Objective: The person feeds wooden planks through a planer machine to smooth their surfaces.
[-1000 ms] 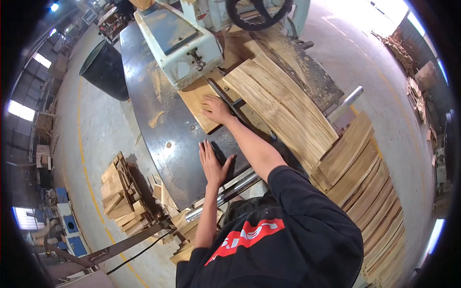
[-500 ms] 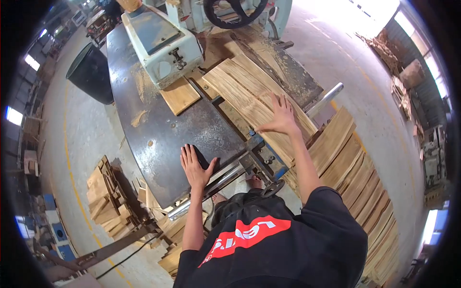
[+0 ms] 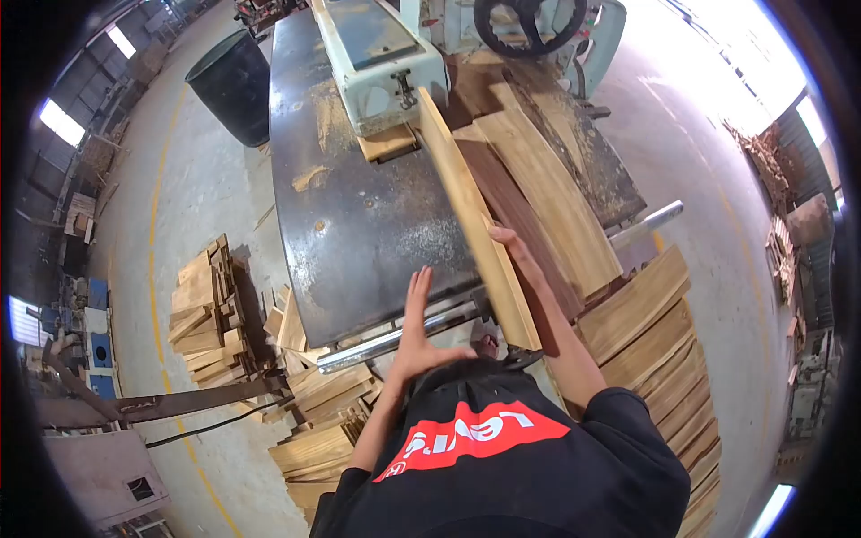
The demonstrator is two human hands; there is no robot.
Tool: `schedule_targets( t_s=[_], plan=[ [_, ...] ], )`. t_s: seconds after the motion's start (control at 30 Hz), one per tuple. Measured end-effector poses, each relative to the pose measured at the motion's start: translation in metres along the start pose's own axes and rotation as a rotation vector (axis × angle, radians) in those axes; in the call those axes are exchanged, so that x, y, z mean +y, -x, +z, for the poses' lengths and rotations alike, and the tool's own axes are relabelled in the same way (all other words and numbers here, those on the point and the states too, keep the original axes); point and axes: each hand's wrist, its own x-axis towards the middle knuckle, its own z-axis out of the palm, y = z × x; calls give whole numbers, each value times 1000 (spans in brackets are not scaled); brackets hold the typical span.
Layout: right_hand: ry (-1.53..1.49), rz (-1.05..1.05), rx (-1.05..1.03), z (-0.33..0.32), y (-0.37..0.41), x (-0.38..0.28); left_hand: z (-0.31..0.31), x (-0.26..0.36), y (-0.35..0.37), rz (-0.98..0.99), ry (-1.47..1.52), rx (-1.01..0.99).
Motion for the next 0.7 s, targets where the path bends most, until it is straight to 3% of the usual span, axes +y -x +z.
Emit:
schedule_targets(
  t_s=[0.07,0.13,0.23,0.3,0.37,0.4,0.5,0.53,0.63,0.7],
  plan=[
    [-331,43,-191,30,2,22,9,30,7,-67,63,-80],
    [-624,-103,-367,64,-8,43,19,34,16,-117,36,-21],
    [-767,14,-249,73,-17,69,21,12,33,-164,-154,150],
    [-536,-48,-60,70,-20,91,7,-4,39,-225,-188,196],
    [-480,196,-80,46,-27,83,-3,-12,36,-203,-221,208],
    [-403,190,12,39,-31,82,-4,-18,33,-192,-250,205],
    [654,-218,386,32,-22,81,6,-36,23,-186,-374,198],
    [810,-269,439,50,-10,67,16,-46,19,-163,-431,209],
    [1281,-834,406,50,-8,72,39,-70,4,-102,-472,227],
    [1283,-699,256,33,-20,93,48,-78,-4,-104,-488,203]
  ],
)
